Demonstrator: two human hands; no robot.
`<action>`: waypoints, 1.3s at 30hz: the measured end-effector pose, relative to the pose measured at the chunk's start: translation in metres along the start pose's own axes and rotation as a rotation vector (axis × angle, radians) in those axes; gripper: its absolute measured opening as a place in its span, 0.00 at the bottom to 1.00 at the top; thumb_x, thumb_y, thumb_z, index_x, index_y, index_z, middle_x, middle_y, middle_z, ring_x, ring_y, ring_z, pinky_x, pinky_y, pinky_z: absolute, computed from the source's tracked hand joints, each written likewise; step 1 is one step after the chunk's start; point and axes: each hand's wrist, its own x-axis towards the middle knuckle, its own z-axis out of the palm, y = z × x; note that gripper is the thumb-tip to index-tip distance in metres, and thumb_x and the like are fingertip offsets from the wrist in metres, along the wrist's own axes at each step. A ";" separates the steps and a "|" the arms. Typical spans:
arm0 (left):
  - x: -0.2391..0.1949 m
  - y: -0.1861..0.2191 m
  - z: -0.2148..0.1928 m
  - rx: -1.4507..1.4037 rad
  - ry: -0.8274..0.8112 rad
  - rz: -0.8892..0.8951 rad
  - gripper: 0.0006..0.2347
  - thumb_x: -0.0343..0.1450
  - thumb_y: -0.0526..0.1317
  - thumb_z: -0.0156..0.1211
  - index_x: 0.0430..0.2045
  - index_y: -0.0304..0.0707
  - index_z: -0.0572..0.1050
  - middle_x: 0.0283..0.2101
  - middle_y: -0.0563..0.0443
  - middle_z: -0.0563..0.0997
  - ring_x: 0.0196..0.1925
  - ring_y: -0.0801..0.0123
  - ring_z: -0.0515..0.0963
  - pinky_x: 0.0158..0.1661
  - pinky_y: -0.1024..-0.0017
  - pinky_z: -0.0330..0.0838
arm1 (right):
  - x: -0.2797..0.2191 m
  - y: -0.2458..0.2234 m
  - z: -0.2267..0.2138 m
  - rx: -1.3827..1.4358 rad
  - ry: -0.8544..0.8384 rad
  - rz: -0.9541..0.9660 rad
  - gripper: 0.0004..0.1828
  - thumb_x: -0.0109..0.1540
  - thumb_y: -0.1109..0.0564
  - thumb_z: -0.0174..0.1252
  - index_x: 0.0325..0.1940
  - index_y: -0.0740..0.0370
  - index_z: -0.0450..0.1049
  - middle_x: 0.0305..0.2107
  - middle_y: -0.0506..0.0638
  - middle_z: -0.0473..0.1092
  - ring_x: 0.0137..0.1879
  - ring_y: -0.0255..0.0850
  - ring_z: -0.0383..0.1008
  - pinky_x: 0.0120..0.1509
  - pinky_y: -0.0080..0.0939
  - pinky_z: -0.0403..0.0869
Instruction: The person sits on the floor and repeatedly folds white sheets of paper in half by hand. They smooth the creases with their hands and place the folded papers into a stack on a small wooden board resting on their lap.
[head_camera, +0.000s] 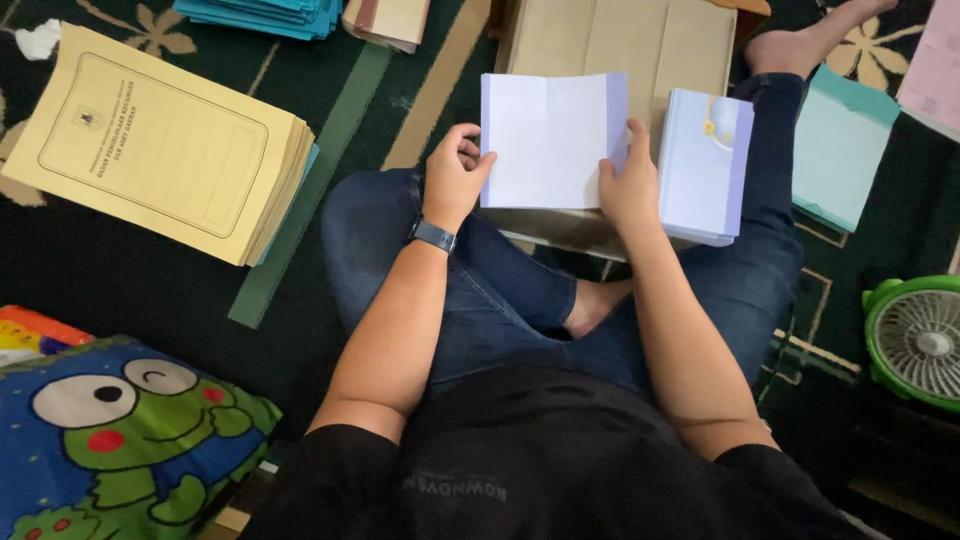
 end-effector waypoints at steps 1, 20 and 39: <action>0.000 -0.002 0.000 0.005 0.008 -0.005 0.16 0.70 0.37 0.69 0.51 0.35 0.74 0.37 0.43 0.80 0.35 0.61 0.84 0.36 0.65 0.82 | 0.002 0.003 0.001 0.001 0.004 -0.013 0.33 0.69 0.63 0.56 0.76 0.61 0.52 0.60 0.83 0.62 0.70 0.71 0.60 0.71 0.68 0.64; 0.004 -0.003 -0.003 0.024 -0.049 -0.045 0.17 0.72 0.36 0.68 0.54 0.31 0.77 0.39 0.44 0.81 0.38 0.62 0.86 0.39 0.70 0.83 | 0.005 0.010 0.005 -0.045 -0.030 -0.032 0.32 0.69 0.62 0.53 0.76 0.68 0.54 0.64 0.77 0.61 0.72 0.68 0.60 0.73 0.65 0.64; 0.002 -0.004 0.001 -0.007 -0.061 0.003 0.17 0.72 0.34 0.65 0.55 0.27 0.75 0.38 0.43 0.80 0.38 0.62 0.86 0.37 0.70 0.82 | -0.006 -0.008 0.036 -0.445 0.178 -0.826 0.24 0.61 0.62 0.64 0.61 0.75 0.74 0.61 0.74 0.63 0.70 0.68 0.61 0.75 0.59 0.59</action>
